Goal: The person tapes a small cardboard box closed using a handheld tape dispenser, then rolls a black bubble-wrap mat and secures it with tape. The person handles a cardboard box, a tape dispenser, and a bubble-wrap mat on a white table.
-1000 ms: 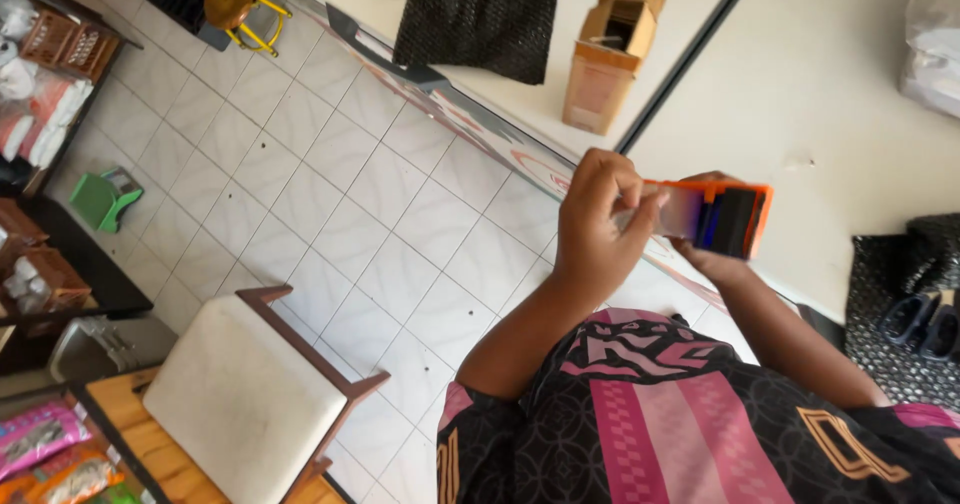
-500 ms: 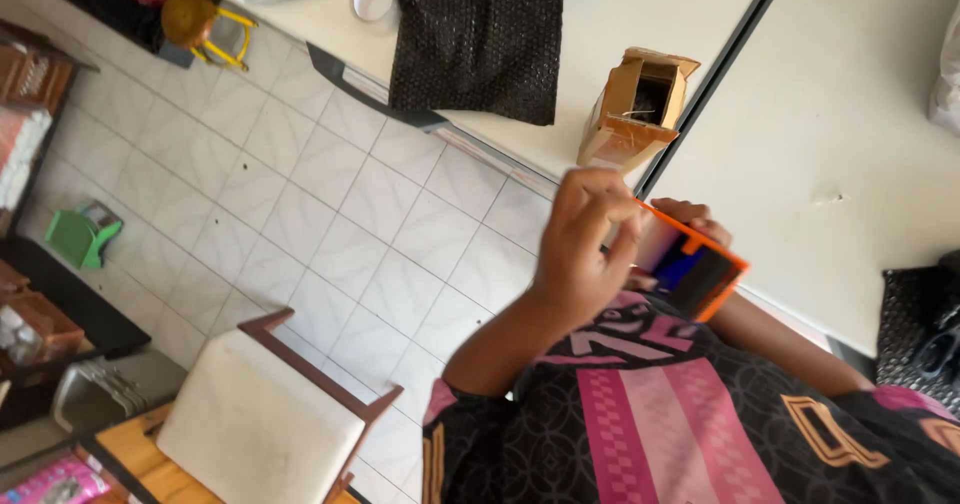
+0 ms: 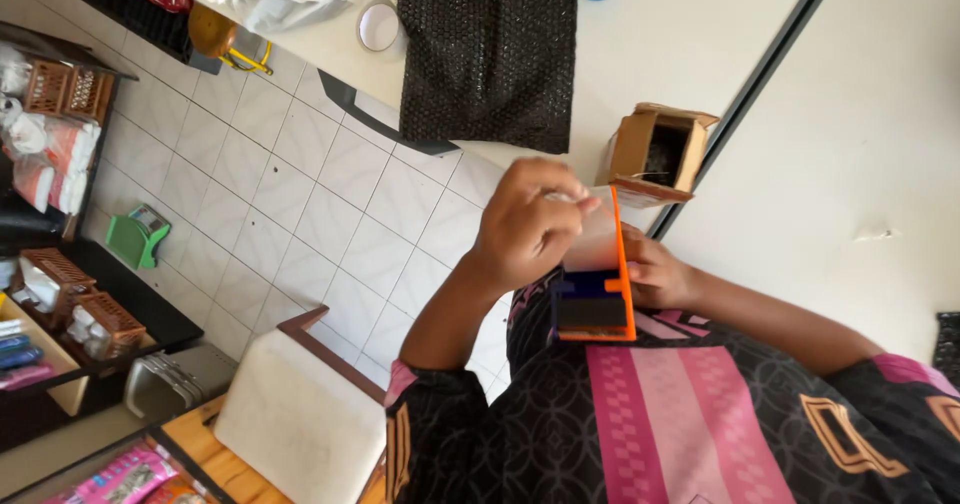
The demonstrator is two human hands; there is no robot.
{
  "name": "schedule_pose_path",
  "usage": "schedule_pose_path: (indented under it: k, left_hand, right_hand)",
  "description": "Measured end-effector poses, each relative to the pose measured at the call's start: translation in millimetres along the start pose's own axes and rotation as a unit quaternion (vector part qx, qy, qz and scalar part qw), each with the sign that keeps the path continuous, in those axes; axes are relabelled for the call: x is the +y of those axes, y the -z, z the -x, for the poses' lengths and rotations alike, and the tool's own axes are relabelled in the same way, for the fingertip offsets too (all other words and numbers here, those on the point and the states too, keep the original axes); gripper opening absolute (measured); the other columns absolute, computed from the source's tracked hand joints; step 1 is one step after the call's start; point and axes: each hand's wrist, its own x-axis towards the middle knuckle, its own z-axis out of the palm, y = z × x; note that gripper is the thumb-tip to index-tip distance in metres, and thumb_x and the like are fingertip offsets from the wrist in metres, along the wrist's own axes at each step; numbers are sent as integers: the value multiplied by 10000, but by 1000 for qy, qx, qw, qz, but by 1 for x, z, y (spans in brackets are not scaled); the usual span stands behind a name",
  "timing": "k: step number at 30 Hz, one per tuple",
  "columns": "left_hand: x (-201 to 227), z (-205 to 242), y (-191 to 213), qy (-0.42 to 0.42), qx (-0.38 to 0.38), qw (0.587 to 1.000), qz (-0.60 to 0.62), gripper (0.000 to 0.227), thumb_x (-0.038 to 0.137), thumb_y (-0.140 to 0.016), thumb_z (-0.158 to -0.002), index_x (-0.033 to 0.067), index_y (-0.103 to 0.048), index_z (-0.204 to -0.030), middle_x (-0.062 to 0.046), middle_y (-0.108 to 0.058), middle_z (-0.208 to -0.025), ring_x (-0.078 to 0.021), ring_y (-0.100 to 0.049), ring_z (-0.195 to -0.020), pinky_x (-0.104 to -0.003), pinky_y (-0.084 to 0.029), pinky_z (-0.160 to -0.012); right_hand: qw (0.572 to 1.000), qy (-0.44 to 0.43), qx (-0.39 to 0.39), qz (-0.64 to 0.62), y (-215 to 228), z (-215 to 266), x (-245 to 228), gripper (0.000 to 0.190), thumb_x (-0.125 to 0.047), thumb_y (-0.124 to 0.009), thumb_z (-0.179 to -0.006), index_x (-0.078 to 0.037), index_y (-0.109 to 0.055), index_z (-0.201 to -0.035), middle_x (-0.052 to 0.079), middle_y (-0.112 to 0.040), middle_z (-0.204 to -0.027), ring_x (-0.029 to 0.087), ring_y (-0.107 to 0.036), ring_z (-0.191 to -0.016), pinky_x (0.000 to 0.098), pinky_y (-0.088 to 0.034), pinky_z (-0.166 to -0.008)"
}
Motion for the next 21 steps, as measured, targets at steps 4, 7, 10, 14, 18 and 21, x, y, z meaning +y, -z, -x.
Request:
schedule_pose_path:
  k: [4,7,10,14,18,21]
  left_hand:
    - [-14,13,0,-140,33,990,4,362,-109,-804,-849,110,-520,-895,-110,-562,-1152,-190,-632,-889,-288,-541,-692]
    - [-5,15,-3,-100,56,993,38,362,-142,-789,-870,108,-534,-928,-107,-551,-1175,-233,-653,-928,-342,-584,-758]
    - [-10,14,-5,-63,33,997,22,306,-126,-798,-893,88,-601,-988,-109,-560,-1179,-239,-665,-939,-335,-577,-752]
    - [-17,5,5,-88,-111,978,154,210,-47,-730,-926,93,-642,-1055,-72,-572,-1194,-222,-674,-1000,-342,-594,-825]
    - [-18,-9,20,-9,-290,907,305,198,34,-758,-940,126,-640,-1069,-17,-571,-1169,-161,-670,-1036,-302,-576,-876]
    - [-24,-8,24,-6,-310,893,326,198,31,-770,-939,124,-642,-1056,-8,-561,-1160,-136,-654,-992,-290,-563,-863]
  right_hand:
    - [997,-42,-7,-71,-12,35,4,389,-24,-686,-993,-157,-524,-1321,170,-612,-1311,388,-610,-1240,475,-491,-1072]
    - [939,-246,-31,-240,-19,92,15,450,32,-753,-915,-132,-595,-1304,162,-659,-1301,310,-663,-1186,418,-558,-982]
    - [907,-299,-9,-296,-13,100,3,472,-16,-786,-938,-123,-527,-1318,128,-621,-1324,272,-620,-1231,406,-529,-1041]
    - [896,-384,-105,-195,-2,61,-22,490,-54,-777,-881,-75,-562,-1321,105,-642,-1318,260,-599,-1240,377,-512,-1027]
    - [886,-415,-134,-158,-4,58,-32,458,-35,-761,-834,-9,-618,-1268,159,-603,-1311,321,-582,-1229,413,-479,-994]
    - [908,-394,-95,-106,15,22,-58,211,-55,-716,-882,-37,-713,-1093,98,-713,-1142,273,-716,-1060,374,-567,-889]
